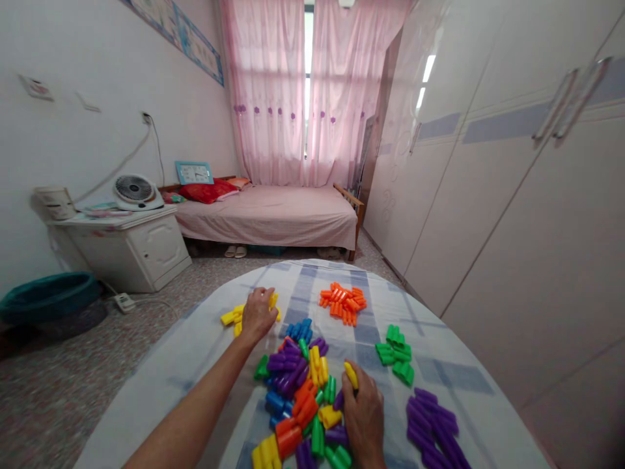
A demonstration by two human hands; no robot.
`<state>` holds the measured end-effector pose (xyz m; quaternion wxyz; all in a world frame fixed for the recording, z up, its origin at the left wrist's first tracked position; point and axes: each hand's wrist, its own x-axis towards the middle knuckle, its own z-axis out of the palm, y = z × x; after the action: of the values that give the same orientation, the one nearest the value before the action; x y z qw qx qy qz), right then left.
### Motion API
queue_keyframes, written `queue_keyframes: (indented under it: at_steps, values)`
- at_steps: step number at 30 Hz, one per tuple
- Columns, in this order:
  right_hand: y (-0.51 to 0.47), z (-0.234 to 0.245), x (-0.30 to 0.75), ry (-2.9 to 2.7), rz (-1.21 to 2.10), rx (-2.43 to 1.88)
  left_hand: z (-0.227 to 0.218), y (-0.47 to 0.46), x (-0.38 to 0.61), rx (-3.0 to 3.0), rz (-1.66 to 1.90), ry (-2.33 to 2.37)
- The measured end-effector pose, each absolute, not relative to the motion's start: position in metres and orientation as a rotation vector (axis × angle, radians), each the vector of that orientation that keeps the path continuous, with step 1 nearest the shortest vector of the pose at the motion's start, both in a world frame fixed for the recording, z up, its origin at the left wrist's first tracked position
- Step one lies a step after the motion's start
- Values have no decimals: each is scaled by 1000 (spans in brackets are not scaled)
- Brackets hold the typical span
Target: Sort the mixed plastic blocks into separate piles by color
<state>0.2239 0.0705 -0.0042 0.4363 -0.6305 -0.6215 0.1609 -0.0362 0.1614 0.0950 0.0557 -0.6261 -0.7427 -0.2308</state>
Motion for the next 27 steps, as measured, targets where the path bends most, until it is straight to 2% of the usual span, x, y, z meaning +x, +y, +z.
queue_keyframes:
  at_steps: [5,9,12,16,23,27]
  values:
    - [67,5,223,-1567,407,-1593,92,161,-42,-1929,-521,-2286]
    - [67,8,222,-1566,413,-1612,98,142,-7,-2025,-746,-2161]
    - [68,8,223,-1551,413,-1628,104,116,39,-2595,-904,-1880]
    - [69,3,226,-1561,426,-1619,99,91,88,-3114,-841,-1595]
    - [68,3,225,-1609,467,-1524,76,101,93,-3086,-1087,-1934]
    - [67,11,222,-1537,543,-1523,81,107,78,-3083,-1303,-2021]
